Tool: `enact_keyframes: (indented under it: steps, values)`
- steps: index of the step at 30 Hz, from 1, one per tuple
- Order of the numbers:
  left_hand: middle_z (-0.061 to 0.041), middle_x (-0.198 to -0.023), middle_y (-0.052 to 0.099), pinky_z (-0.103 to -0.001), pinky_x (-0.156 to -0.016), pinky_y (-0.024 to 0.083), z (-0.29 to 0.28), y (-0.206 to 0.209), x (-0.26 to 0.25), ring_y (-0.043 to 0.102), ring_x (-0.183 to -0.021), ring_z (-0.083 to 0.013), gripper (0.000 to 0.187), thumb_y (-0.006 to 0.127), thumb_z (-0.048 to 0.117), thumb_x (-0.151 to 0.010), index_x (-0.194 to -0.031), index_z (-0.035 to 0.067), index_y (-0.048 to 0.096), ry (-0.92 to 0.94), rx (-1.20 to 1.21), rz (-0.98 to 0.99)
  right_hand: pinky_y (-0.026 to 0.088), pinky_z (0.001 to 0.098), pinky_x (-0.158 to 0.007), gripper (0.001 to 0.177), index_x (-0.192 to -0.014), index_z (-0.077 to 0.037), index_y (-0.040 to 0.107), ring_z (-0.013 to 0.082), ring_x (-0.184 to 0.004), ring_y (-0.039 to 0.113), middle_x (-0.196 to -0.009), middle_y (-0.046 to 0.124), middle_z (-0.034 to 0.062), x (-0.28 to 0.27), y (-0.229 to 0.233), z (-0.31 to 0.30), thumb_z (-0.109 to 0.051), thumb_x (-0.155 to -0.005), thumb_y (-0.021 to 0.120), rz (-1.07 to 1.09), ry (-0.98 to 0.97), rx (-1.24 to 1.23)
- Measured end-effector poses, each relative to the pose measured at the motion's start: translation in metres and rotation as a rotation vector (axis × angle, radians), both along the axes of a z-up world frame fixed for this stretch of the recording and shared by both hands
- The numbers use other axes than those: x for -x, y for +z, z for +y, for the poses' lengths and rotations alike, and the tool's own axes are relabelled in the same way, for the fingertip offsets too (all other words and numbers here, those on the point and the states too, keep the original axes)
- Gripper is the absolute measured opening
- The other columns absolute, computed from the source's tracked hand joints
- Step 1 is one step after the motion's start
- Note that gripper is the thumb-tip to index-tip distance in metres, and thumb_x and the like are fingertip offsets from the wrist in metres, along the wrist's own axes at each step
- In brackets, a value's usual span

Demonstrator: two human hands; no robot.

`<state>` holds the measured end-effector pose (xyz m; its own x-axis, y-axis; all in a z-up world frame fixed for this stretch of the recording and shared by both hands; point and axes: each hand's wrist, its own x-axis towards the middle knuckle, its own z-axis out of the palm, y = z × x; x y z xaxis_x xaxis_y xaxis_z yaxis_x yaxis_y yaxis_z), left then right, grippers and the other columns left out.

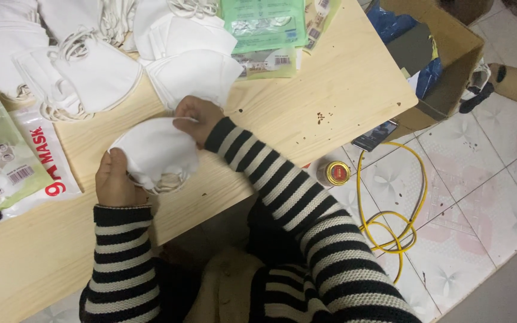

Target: Sorting and stacking white face masks on a table for packaging

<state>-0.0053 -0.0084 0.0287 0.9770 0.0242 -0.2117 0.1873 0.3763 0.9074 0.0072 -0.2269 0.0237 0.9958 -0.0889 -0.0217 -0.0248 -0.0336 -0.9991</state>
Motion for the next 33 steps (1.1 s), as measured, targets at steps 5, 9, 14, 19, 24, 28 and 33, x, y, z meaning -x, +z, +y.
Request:
enact_keyframes:
  steps: [5,9,14,19,24,28,33]
  values:
    - [-0.007,-0.096,0.072,-0.031,-0.087,0.064,-0.008,0.029,0.012,0.075,-0.083,-0.0157,0.018,0.056,0.026,-0.109,-0.114,0.010,0.063,-0.056,-0.047,-0.011,0.057,0.0306,-0.053,0.012,-0.096,-0.015,0.068,0.0214,-0.057,0.068,-0.073,0.071,0.0087,-0.014,-0.041,0.010,-0.023,-0.088,0.073,-0.042,0.019,0.023]
    - [-0.009,-0.099,0.072,-0.034,-0.086,0.061,0.003,0.009,0.008,0.072,-0.083,-0.0155,0.019,0.052,0.024,-0.112,-0.117,0.008,0.063,-0.122,-0.180,-0.040,0.061,0.0447,-0.076,0.013,-0.092,-0.012,0.071,0.0336,-0.085,0.074,-0.086,0.073,0.0141,-0.014,-0.036,0.014,-0.022,-0.088,0.078,-0.311,-0.001,0.154]
    - [-0.005,-0.089,0.071,-0.026,-0.074,0.061,0.011,-0.014,-0.005,0.072,-0.074,-0.0123,0.017,0.053,0.023,-0.110,-0.115,0.012,0.065,-0.108,-0.178,-0.018,0.060,0.0463,-0.080,0.015,-0.098,-0.015,0.072,0.0359,-0.084,0.073,-0.086,0.073,0.0132,-0.015,0.029,-0.013,-0.028,-0.093,0.067,-0.077,-0.084,0.675]
    - [-0.009,-0.089,0.073,-0.030,-0.073,0.062,0.011,-0.027,-0.007,0.074,-0.075,-0.0160,0.018,0.056,0.023,-0.108,-0.116,0.011,0.067,-0.089,-0.126,-0.012,0.060,0.0413,-0.090,0.027,-0.120,-0.022,0.070,0.0299,-0.111,0.065,-0.118,0.066,0.0064,-0.021,-0.007,-0.038,-0.028,-0.094,0.067,-0.082,-0.266,1.177]
    - [-0.009,-0.086,0.072,-0.028,-0.068,0.060,0.013,-0.042,-0.016,0.070,-0.071,-0.0149,0.021,0.055,0.023,-0.108,-0.118,0.011,0.069,-0.109,-0.131,-0.011,0.055,0.0411,-0.094,0.031,-0.121,-0.022,0.069,0.0277,-0.108,0.066,-0.111,0.067,0.0042,-0.035,-0.033,-0.047,-0.030,-0.091,0.070,0.140,-0.209,1.179]
    - [-0.011,-0.087,0.073,-0.028,-0.068,0.062,0.013,-0.036,-0.010,0.071,-0.071,-0.0165,0.022,0.056,0.022,-0.108,-0.118,0.009,0.069,-0.086,-0.113,0.007,0.056,0.0375,-0.089,0.025,-0.115,-0.025,0.073,0.0219,-0.101,0.069,-0.102,0.071,-0.0016,-0.036,-0.036,-0.053,-0.028,-0.090,0.071,0.101,-0.191,1.173]
    - [-0.009,-0.087,0.071,-0.027,-0.066,0.062,0.012,-0.061,-0.019,0.070,-0.070,-0.0153,0.023,0.056,0.023,-0.108,-0.121,0.010,0.069,-0.034,-0.103,0.043,0.058,0.0390,-0.079,0.017,-0.104,-0.017,0.075,0.0263,-0.084,0.070,-0.084,0.071,0.0046,-0.013,0.005,-0.051,-0.027,-0.093,0.069,-0.154,-0.290,1.021]
